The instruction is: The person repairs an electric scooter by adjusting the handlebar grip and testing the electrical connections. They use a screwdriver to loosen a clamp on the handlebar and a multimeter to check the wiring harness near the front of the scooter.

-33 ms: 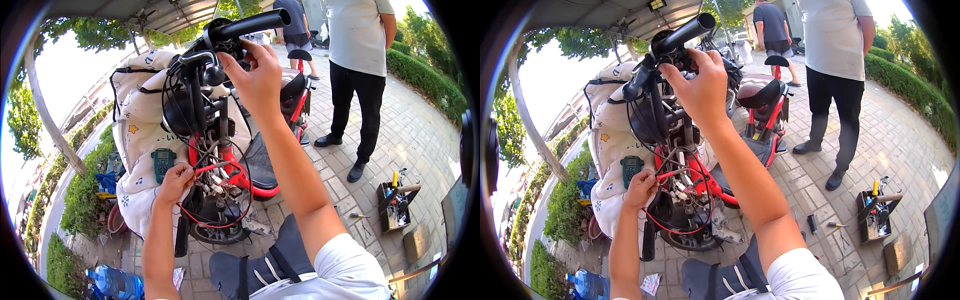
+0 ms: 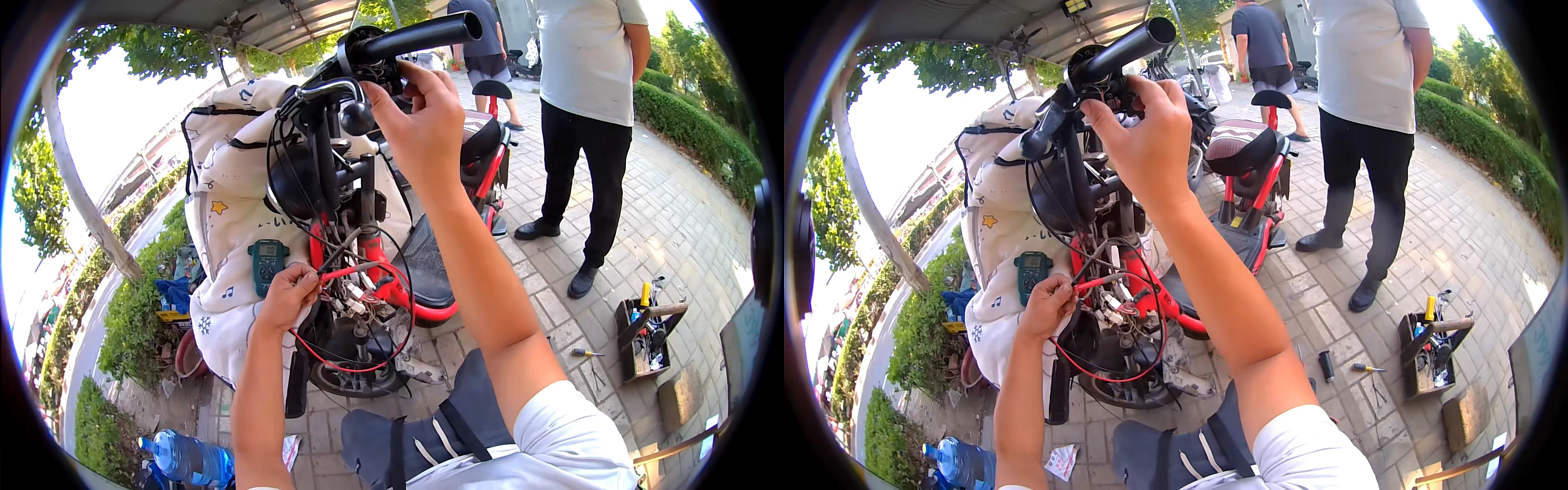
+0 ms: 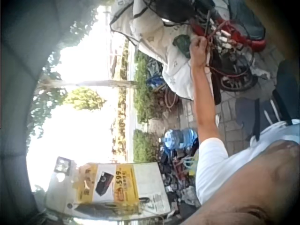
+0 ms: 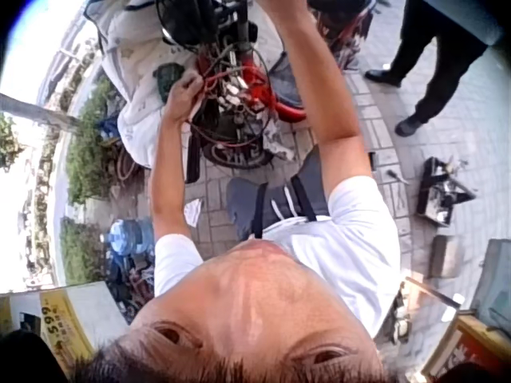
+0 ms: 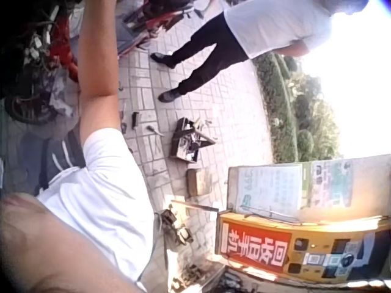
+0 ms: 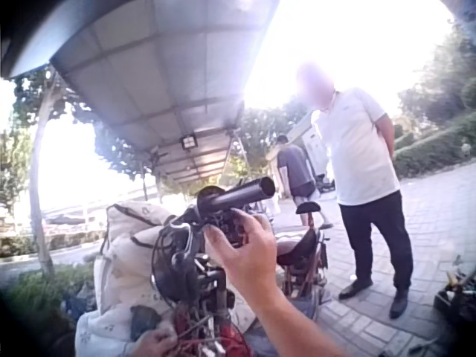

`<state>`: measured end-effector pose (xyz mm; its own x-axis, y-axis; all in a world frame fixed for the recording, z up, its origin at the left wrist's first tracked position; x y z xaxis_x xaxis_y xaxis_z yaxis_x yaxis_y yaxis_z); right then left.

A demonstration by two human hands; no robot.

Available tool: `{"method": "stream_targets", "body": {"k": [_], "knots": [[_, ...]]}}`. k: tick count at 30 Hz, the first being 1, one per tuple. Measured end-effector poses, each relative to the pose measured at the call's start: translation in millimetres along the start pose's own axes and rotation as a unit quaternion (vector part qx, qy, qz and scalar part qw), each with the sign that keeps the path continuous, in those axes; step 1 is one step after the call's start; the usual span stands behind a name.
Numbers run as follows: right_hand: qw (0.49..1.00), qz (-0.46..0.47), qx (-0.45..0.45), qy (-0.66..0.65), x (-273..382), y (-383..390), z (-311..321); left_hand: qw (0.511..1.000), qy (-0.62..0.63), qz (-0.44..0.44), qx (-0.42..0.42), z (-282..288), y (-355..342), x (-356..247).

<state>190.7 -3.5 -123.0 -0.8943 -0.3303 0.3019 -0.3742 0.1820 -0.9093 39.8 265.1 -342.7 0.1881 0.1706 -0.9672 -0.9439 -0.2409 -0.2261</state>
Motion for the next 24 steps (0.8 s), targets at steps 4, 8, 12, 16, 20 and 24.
{"method": "stream_targets", "body": {"k": [4, 8, 12, 16, 20, 24], "knots": [[0.999, 0.011, -0.017, 0.026, -3, -2, -1, 1.0, -0.024, 0.003, 0.018, 0, 0, -2], [0.994, 0.101, -0.046, 0.021, 2, -1, -1, 0.999, -0.025, 0.024, -0.002, 0, 0, -2], [0.996, -0.046, 0.009, -0.08, -34, 35, 14, 0.999, -0.032, 0.032, -0.004, 2, 4, -2], [0.904, -0.375, 0.121, -0.167, -151, 179, 12, 1.0, -0.015, 0.012, 0.016, -6, -2, -6], [0.734, -0.389, 0.305, -0.466, -104, 269, -74, 0.999, -0.032, 0.004, 0.025, -5, -3, -6], [0.746, -0.395, 0.255, -0.472, -83, 251, -103, 0.998, -0.06, 0.011, 0.022, -3, -1, -4]]}}
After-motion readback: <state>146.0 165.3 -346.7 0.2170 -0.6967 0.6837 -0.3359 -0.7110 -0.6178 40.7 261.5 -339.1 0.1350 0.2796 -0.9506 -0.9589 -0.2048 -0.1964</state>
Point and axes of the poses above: each hand's wrist, its own y-axis away from the middle knuckle, its own z-axis out of the back of the hand, x = y × z, the point moved 9 cm from there along -y, towards the middle knuckle, and after that the axes turned 8 degrees about x, right-handed, at the moved point
